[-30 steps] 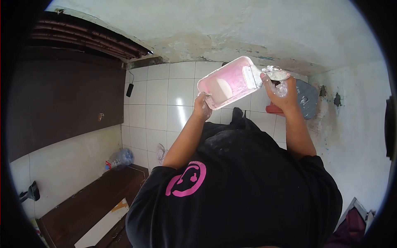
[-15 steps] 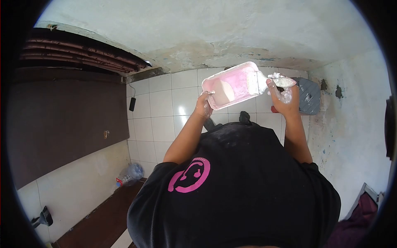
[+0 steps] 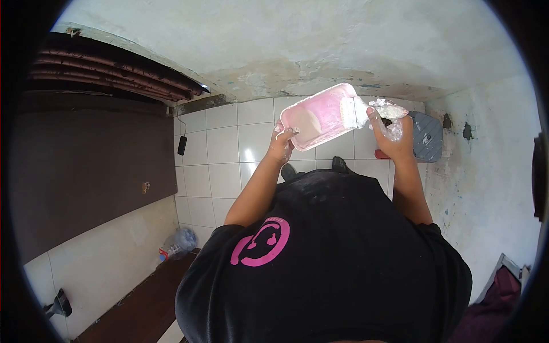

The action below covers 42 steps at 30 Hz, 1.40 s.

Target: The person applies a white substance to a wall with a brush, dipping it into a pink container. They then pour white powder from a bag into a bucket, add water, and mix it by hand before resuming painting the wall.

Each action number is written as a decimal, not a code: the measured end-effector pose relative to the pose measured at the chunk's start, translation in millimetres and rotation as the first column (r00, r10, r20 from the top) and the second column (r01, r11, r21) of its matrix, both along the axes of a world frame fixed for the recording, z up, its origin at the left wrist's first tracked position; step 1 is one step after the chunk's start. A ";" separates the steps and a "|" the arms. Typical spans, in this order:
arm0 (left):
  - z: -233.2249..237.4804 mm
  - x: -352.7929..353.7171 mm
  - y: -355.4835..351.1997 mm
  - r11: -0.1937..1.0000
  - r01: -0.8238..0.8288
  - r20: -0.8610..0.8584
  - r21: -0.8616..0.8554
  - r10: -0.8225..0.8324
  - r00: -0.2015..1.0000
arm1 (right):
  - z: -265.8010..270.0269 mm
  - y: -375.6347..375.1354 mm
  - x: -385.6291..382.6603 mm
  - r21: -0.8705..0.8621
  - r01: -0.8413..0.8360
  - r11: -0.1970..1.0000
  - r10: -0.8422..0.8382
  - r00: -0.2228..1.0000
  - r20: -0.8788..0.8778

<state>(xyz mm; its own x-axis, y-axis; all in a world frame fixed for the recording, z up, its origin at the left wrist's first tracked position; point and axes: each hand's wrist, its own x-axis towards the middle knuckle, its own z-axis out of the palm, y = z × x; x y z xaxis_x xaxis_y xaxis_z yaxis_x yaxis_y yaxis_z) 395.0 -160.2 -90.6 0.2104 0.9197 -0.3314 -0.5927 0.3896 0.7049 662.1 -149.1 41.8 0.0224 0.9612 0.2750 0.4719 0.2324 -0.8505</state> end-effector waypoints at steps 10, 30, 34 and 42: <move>2.3 0.9 -2.1 0.998 -0.035 0.051 -0.058 0.038 0.998 | 1.5 3.2 1.0 0.009 -0.017 1.000 0.017 1.000 0.016; 5.2 13.0 -8.4 0.990 0.050 -0.075 -0.134 -0.060 0.995 | 3.8 -2.9 -0.5 -0.061 -0.013 0.998 0.017 0.998 0.059; 5.2 13.0 -11.6 0.989 0.029 -0.059 -0.142 -0.038 0.998 | 2.7 -4.8 -3.0 -0.097 0.001 0.995 0.006 0.997 0.074; 5.1 12.7 -12.2 0.992 0.055 -0.066 -0.109 -0.063 0.996 | -6.1 -6.4 -11.6 -0.072 -0.068 0.995 0.076 0.990 0.122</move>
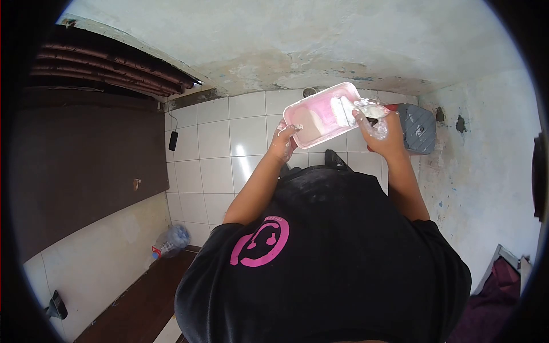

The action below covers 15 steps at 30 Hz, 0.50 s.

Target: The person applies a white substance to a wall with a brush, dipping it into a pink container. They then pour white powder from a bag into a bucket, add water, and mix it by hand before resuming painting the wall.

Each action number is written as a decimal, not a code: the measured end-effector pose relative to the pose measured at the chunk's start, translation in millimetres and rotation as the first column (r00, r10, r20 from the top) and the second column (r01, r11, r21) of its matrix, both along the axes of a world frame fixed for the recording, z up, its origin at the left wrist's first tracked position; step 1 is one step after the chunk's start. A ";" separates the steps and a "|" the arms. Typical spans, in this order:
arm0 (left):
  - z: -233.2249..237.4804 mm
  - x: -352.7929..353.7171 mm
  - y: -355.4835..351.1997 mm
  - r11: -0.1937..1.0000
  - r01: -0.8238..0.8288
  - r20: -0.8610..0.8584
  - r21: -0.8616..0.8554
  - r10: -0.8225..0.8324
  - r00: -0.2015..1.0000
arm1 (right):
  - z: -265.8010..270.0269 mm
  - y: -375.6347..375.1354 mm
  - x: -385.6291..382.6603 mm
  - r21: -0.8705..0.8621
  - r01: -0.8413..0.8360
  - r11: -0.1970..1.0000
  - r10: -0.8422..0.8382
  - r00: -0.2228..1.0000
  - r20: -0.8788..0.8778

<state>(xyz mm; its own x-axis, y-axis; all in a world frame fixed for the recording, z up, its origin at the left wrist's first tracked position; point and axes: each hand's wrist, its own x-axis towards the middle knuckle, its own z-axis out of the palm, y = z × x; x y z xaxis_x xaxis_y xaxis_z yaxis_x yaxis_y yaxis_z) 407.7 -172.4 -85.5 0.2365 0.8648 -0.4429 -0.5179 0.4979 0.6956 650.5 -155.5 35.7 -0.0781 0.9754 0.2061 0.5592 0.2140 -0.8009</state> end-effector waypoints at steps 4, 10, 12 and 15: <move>3.4 20.6 -1.1 1.000 -0.008 0.001 0.000 0.008 1.000 | -0.9 4.5 8.5 -0.026 -0.057 0.998 0.059 0.995 0.080; 5.2 27.3 -1.3 1.000 -0.014 0.070 0.015 0.013 0.997 | 9.4 9.2 2.5 0.056 -0.139 0.989 0.123 0.965 0.231; -1.6 11.3 -4.0 1.000 -0.026 0.113 -0.016 0.028 0.993 | 11.4 6.8 -13.3 0.093 -0.153 0.984 0.124 0.957 0.262; -6.8 4.2 -5.7 0.998 -0.022 0.073 -0.058 0.026 0.997 | 15.6 4.8 -15.8 0.029 -0.131 0.991 0.123 0.971 0.205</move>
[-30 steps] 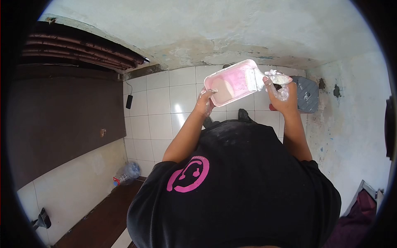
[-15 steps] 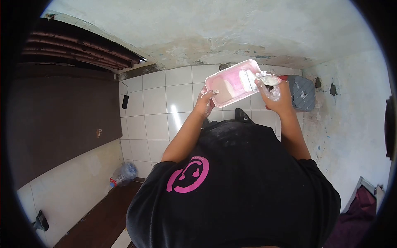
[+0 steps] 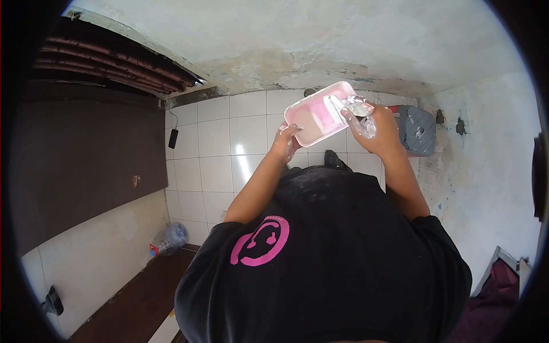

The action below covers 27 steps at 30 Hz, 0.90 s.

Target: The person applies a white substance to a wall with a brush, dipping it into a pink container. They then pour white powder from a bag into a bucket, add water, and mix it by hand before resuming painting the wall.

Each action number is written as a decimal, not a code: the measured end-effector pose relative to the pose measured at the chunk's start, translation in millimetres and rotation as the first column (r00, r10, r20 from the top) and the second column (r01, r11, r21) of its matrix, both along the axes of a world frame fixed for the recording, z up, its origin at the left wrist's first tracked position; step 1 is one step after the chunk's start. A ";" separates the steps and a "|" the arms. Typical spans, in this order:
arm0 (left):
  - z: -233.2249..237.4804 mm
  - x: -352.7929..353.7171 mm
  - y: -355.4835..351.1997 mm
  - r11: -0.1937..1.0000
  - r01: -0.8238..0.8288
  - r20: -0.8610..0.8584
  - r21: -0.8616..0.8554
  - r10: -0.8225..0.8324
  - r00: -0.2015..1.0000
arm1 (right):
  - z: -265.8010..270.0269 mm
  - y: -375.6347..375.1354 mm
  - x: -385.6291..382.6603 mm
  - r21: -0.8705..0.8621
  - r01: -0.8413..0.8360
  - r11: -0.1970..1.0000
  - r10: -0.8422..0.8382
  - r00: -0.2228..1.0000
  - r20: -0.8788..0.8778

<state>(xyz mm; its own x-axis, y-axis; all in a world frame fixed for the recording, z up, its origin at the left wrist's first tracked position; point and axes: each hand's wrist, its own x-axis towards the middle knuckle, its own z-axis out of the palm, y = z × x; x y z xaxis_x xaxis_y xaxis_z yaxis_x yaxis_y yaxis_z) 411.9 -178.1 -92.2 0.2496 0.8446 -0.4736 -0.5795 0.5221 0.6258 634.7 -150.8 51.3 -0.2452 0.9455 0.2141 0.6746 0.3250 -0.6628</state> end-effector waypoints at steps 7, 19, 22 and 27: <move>2.6 -5.9 -3.1 0.999 -0.002 -0.020 -0.051 0.001 1.000 | -6.0 -3.7 5.7 -0.018 0.036 0.999 -0.036 0.999 0.011; 8.4 6.1 -0.8 0.998 0.054 -0.024 0.013 -0.053 0.998 | -13.5 -4.3 5.3 -0.156 0.029 0.987 -0.027 1.000 0.013; 15.2 13.8 3.2 0.997 0.061 -0.033 0.037 -0.060 0.998 | -9.2 -4.8 3.4 -0.120 0.002 0.993 -0.007 0.999 -0.037; 21.8 25.5 10.9 0.998 0.042 0.017 0.055 -0.043 0.999 | -19.3 1.9 11.2 -0.072 -0.063 0.995 0.059 0.997 -0.051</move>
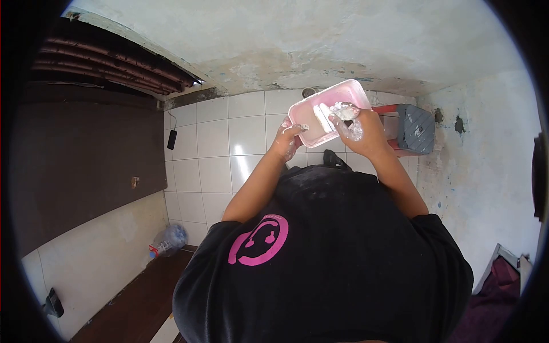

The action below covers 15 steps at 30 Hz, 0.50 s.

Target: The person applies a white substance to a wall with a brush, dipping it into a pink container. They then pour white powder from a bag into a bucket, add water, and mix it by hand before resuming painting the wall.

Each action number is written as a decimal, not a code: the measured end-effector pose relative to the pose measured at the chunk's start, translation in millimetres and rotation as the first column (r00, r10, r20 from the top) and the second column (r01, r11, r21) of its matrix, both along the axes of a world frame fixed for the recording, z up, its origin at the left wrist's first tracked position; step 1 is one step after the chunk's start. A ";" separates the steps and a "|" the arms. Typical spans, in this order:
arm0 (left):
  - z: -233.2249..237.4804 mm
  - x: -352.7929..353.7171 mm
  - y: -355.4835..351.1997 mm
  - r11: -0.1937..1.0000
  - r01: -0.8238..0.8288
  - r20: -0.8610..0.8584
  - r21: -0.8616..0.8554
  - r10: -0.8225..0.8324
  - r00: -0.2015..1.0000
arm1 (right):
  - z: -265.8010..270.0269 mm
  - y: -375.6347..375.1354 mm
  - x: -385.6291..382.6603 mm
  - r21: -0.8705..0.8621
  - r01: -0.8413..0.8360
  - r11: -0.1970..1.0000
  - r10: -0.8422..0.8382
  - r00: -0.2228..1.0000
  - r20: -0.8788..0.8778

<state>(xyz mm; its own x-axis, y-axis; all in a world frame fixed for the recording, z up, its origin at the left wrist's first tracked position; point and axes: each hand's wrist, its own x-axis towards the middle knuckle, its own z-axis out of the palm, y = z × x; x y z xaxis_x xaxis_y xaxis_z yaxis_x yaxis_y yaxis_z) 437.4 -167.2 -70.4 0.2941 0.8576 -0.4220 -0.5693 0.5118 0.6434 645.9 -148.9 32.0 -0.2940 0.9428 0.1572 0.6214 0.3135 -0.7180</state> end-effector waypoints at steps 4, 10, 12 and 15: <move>1.8 -5.0 -2.6 1.000 -0.012 -0.013 0.013 0.013 1.000 | 7.6 -2.2 -9.8 0.067 0.018 0.998 -0.018 1.000 -0.002; -6.3 -3.7 -7.7 1.000 -0.012 0.027 0.024 0.011 1.000 | 6.0 -6.9 -11.3 0.048 0.011 0.999 -0.015 0.997 0.071; -3.5 -1.5 -6.0 1.000 -0.012 0.010 0.020 0.012 1.000 | 2.5 -3.9 -11.1 0.045 -0.028 0.999 0.022 0.990 0.143; -5.0 -7.9 -8.1 1.000 -0.017 0.025 0.006 0.017 1.000 | 7.7 -8.1 -16.1 0.092 -0.034 0.995 0.027 0.997 0.077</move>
